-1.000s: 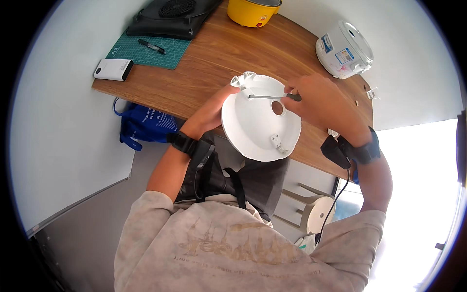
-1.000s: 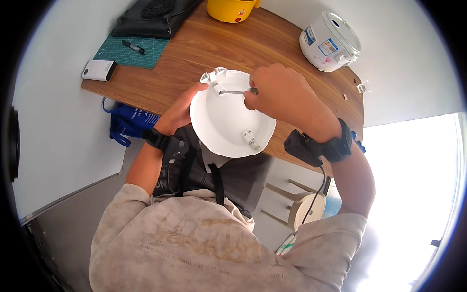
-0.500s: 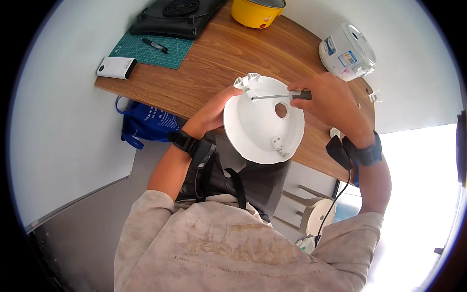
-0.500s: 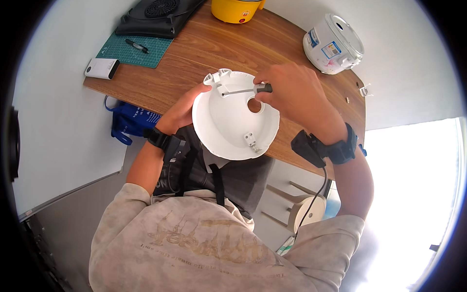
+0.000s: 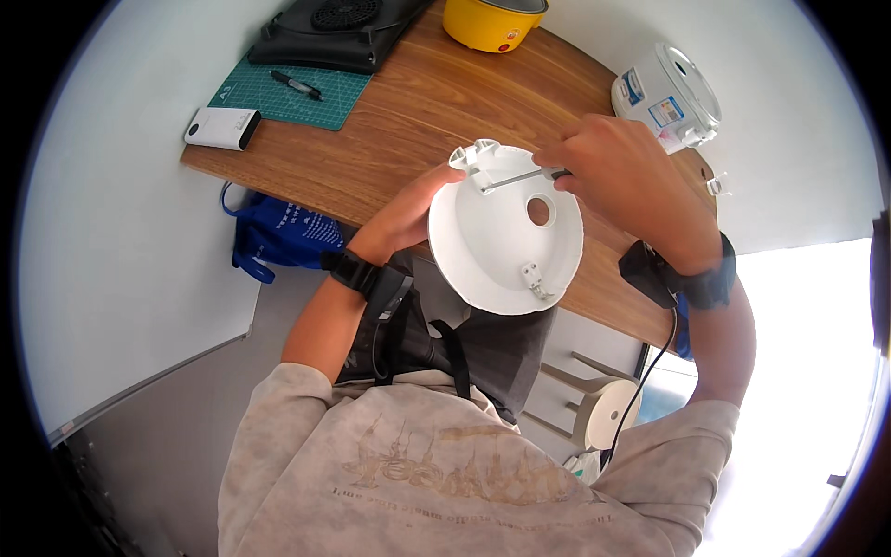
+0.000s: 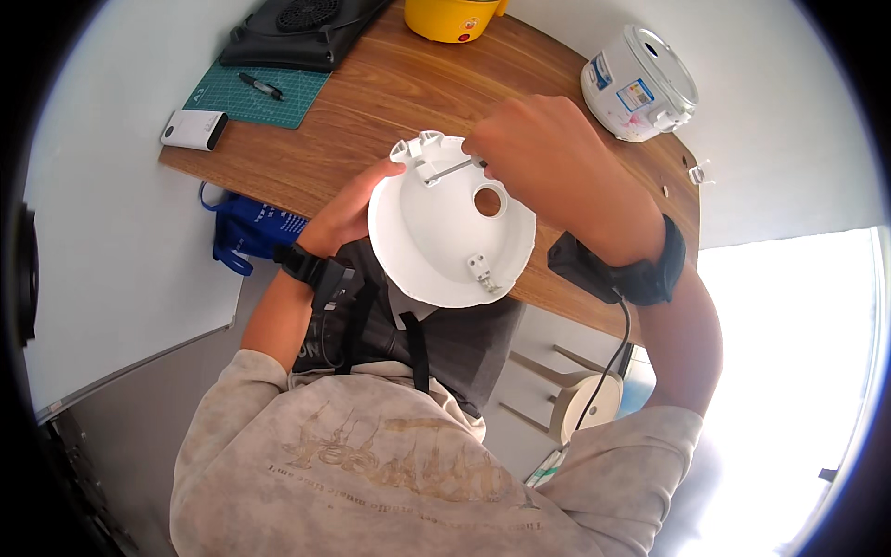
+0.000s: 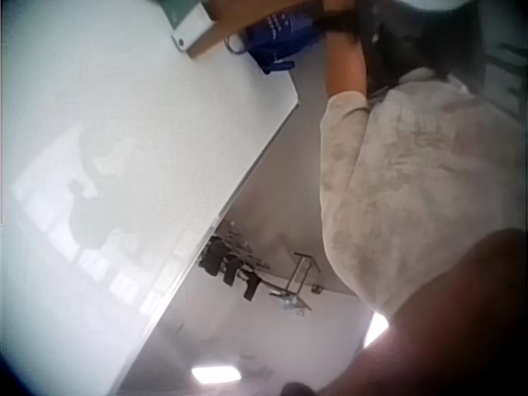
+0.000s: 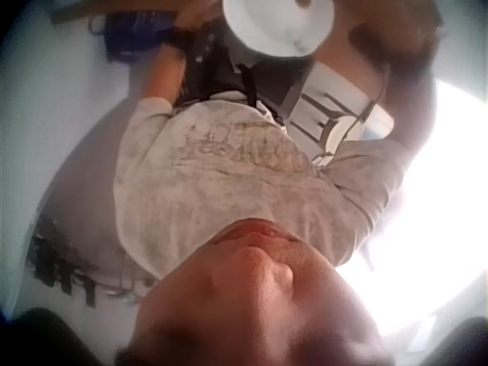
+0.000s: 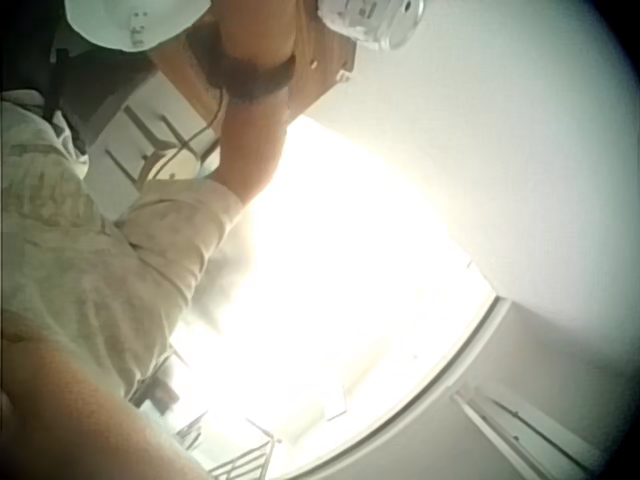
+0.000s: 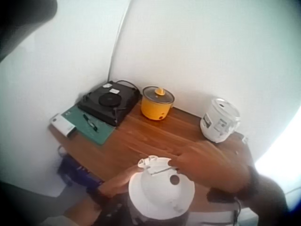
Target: The person uses a screwdriver to tighten screws on a white circular plastic base, then switches to a perforated white tray and tightens screws around its edge. The person handles both parts and the screwdriver throughout.
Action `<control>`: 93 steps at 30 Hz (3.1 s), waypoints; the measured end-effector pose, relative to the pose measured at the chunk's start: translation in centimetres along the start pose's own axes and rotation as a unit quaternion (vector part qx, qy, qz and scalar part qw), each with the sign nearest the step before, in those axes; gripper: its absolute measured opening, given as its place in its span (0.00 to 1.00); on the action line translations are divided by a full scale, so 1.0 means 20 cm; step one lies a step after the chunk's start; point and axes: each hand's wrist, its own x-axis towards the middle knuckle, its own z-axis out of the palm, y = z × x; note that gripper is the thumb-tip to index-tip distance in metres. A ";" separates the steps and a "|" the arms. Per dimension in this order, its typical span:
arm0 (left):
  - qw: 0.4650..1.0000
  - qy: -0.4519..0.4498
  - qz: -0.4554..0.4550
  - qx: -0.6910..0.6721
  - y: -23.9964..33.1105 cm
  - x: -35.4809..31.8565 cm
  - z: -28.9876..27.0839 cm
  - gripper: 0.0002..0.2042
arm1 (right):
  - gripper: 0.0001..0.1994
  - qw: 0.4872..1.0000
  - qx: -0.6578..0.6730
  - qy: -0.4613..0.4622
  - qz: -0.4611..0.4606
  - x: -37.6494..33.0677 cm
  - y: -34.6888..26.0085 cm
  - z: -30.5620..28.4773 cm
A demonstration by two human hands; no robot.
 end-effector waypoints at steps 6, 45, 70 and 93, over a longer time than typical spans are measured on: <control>1.000 -0.007 0.014 -0.012 -0.01 0.00 -0.01 0.28 | 0.13 0.998 0.021 -0.044 0.043 0.01 -0.02 -0.05; 0.998 -0.007 0.052 0.025 -0.03 0.00 0.00 0.35 | 0.12 0.929 0.211 -0.237 0.189 0.05 -0.06 -0.04; 0.999 -0.031 0.034 0.019 -0.01 0.00 -0.01 0.32 | 0.14 0.970 0.175 -0.051 0.158 -0.16 -0.01 0.04; 0.999 -0.022 0.021 0.025 -0.01 0.00 -0.01 0.33 | 0.13 0.964 0.200 -0.051 0.167 -0.14 -0.03 0.03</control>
